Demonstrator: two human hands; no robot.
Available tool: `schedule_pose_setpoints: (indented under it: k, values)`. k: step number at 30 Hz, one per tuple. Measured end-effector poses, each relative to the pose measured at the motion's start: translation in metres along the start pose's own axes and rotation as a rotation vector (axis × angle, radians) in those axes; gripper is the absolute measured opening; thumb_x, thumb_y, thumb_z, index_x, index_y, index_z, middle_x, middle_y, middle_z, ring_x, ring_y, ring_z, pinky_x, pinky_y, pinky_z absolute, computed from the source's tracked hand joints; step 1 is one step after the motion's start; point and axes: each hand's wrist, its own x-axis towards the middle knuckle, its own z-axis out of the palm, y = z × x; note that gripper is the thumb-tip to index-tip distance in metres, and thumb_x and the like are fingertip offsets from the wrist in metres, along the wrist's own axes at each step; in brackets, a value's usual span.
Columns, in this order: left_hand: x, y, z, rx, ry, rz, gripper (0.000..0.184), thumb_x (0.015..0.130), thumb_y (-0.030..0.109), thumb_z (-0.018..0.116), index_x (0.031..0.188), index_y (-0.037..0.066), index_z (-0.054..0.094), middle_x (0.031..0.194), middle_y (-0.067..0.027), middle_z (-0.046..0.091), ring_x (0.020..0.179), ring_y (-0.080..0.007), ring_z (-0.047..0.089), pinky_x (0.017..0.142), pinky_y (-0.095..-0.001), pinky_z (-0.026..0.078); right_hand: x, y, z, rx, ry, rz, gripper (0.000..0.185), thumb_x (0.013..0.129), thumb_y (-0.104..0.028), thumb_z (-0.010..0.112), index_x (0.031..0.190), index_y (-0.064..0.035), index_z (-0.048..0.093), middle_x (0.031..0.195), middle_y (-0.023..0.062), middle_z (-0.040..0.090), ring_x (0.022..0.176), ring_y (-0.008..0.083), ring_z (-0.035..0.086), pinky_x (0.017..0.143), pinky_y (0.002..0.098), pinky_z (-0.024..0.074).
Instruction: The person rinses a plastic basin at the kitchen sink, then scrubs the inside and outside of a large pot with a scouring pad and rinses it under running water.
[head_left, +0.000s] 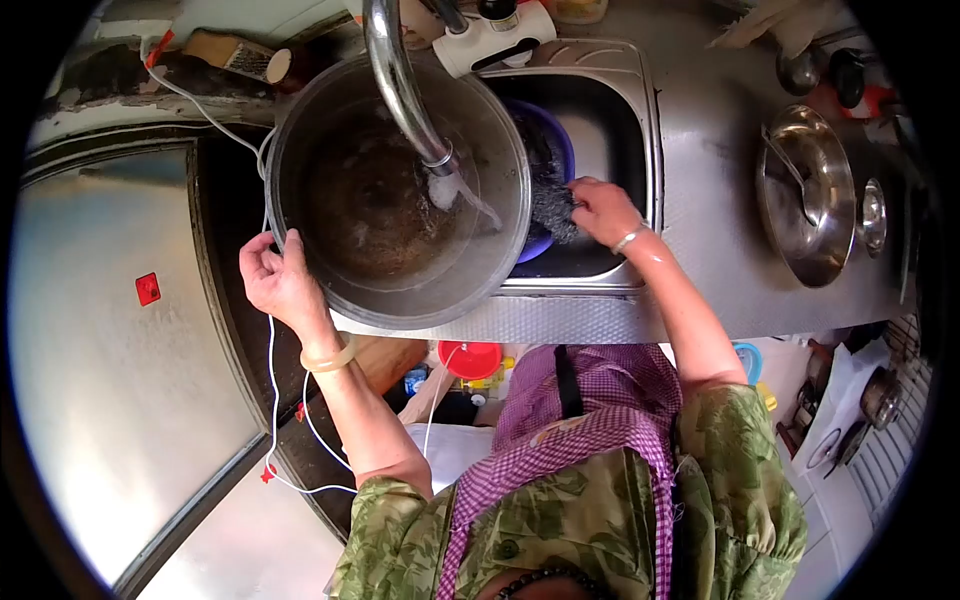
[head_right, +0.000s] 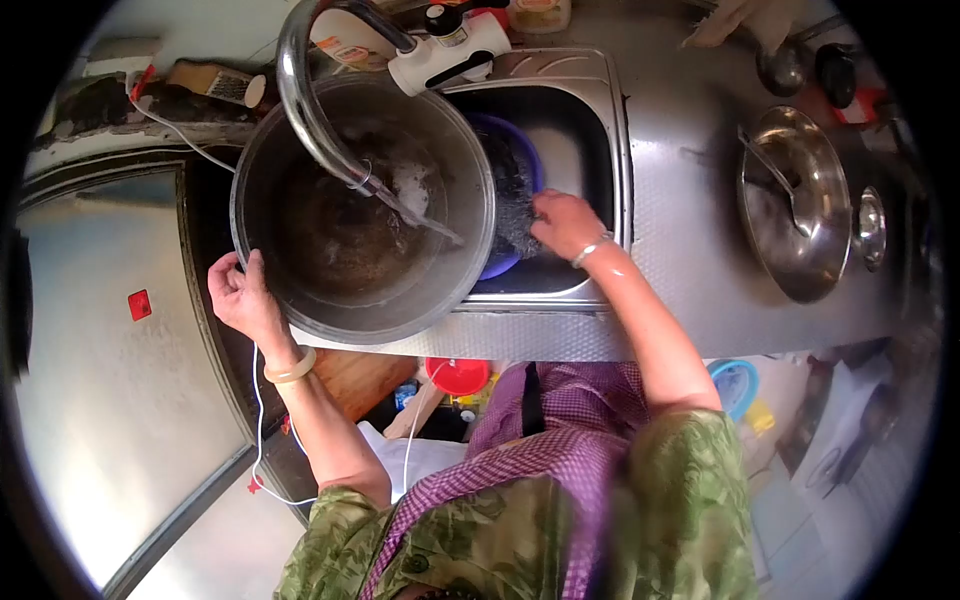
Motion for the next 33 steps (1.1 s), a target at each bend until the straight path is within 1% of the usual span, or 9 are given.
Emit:
schedule_pose_setpoints:
  k: [3, 6, 9, 13, 17, 20, 24, 28, 33]
  values:
    - [-0.001, 0.007, 0.002, 0.022, -0.008, -0.030, 0.018, 0.077, -0.001, 0.073, 0.089, 0.002, 0.060, 0.063, 0.0094, 0.034, 0.057, -0.0020, 0.027, 0.053, -0.0178, 0.022, -0.012, -0.009, -0.034, 0.282, 0.083, 0.173, 0.021, 0.074, -0.018, 0.060, 0.083, 0.0015, 0.061, 0.088, 0.0179, 0.064, 0.082, 0.0367, 0.061, 0.075, 0.0424, 0.0491]
    - [-0.002, 0.009, 0.003, 0.028, -0.004, -0.043, 0.018, 0.077, 0.000, 0.074, 0.089, 0.002, 0.061, 0.061, 0.0100, 0.033, 0.056, -0.0019, 0.028, 0.052, -0.0181, 0.022, -0.011, -0.002, -0.043, 0.492, 0.131, 0.109, 0.019, 0.074, -0.016, 0.060, 0.081, 0.0016, 0.060, 0.086, 0.0175, 0.064, 0.080, 0.0367, 0.061, 0.072, 0.0440, 0.0490]
    - [-0.004, 0.008, 0.002, 0.025, -0.011, -0.058, 0.019, 0.077, -0.004, 0.070, 0.090, 0.001, 0.058, 0.061, 0.0084, 0.035, 0.055, -0.0022, 0.030, 0.050, -0.0186, 0.024, -0.014, -0.025, -0.062, -0.169, 0.041, 0.111, 0.014, 0.075, -0.013, 0.059, 0.078, 0.0011, 0.059, 0.086, 0.0177, 0.065, 0.080, 0.0373, 0.061, 0.072, 0.0452, 0.0495]
    - [-0.002, 0.004, 0.000, 0.086, 0.003, -0.051, 0.022, 0.074, -0.001, 0.073, 0.090, 0.003, 0.059, 0.061, 0.0068, 0.036, 0.056, -0.0041, 0.032, 0.053, -0.0198, 0.030, 0.001, -0.030, -0.032, -0.289, 0.248, 0.053, 0.026, 0.076, -0.013, 0.058, 0.097, 0.0024, 0.059, 0.104, 0.0239, 0.061, 0.099, 0.0411, 0.058, 0.089, 0.0447, 0.0470]
    - [0.000, 0.005, -0.002, 0.068, 0.012, -0.069, 0.020, 0.075, -0.001, 0.074, 0.090, 0.002, 0.060, 0.062, 0.0084, 0.036, 0.056, -0.0025, 0.032, 0.053, -0.0185, 0.028, 0.064, 0.015, 0.033, 0.046, 0.152, 0.273, 0.057, 0.077, -0.025, 0.063, 0.125, 0.0038, 0.052, 0.125, 0.0272, 0.056, 0.117, 0.0408, 0.053, 0.101, 0.0413, 0.0419]
    - [0.002, 0.005, -0.003, 0.019, 0.017, -0.083, 0.020, 0.075, 0.000, 0.074, 0.089, 0.002, 0.061, 0.061, 0.0086, 0.036, 0.055, -0.0025, 0.032, 0.052, -0.0184, 0.028, 0.106, 0.026, 0.062, -0.128, 0.190, 0.251, 0.063, 0.075, -0.023, 0.064, 0.131, 0.0029, 0.049, 0.118, 0.0209, 0.061, 0.096, 0.0301, 0.063, 0.084, 0.0373, 0.0500]
    - [0.006, 0.004, -0.009, -0.015, 0.012, -0.084, 0.020, 0.074, 0.001, 0.074, 0.091, 0.000, 0.063, 0.060, 0.0088, 0.039, 0.054, -0.0022, 0.033, 0.052, -0.0182, 0.028, 0.116, 0.004, 0.037, 0.789, 0.076, 0.608, 0.069, 0.075, -0.023, 0.068, 0.135, 0.0030, 0.046, 0.117, 0.0178, 0.062, 0.103, 0.0255, 0.062, 0.082, 0.0349, 0.0502]
    - [0.027, -0.005, -0.032, 0.018, 0.068, -0.100, 0.021, 0.073, 0.001, 0.074, 0.092, -0.002, 0.066, 0.060, 0.0078, 0.044, 0.054, -0.0023, 0.036, 0.052, -0.0186, 0.030, 0.110, 0.003, 0.033, 0.795, 0.152, 0.471, 0.061, 0.075, -0.017, 0.069, 0.130, 0.0038, 0.050, 0.092, 0.0070, 0.064, 0.078, 0.0161, 0.059, 0.065, 0.0312, 0.0489]
    - [0.044, -0.054, -0.087, -0.232, 0.097, -0.406, 0.026, 0.071, -0.003, 0.073, 0.096, -0.006, 0.065, 0.066, 0.0051, 0.051, 0.057, -0.0040, 0.044, 0.056, -0.0187, 0.037, 0.087, -0.073, -0.012, 0.996, 0.202, 0.285, 0.055, 0.078, -0.011, 0.067, 0.129, 0.0028, 0.050, 0.091, 0.0027, 0.062, 0.074, 0.0102, 0.056, 0.063, 0.0241, 0.0469]
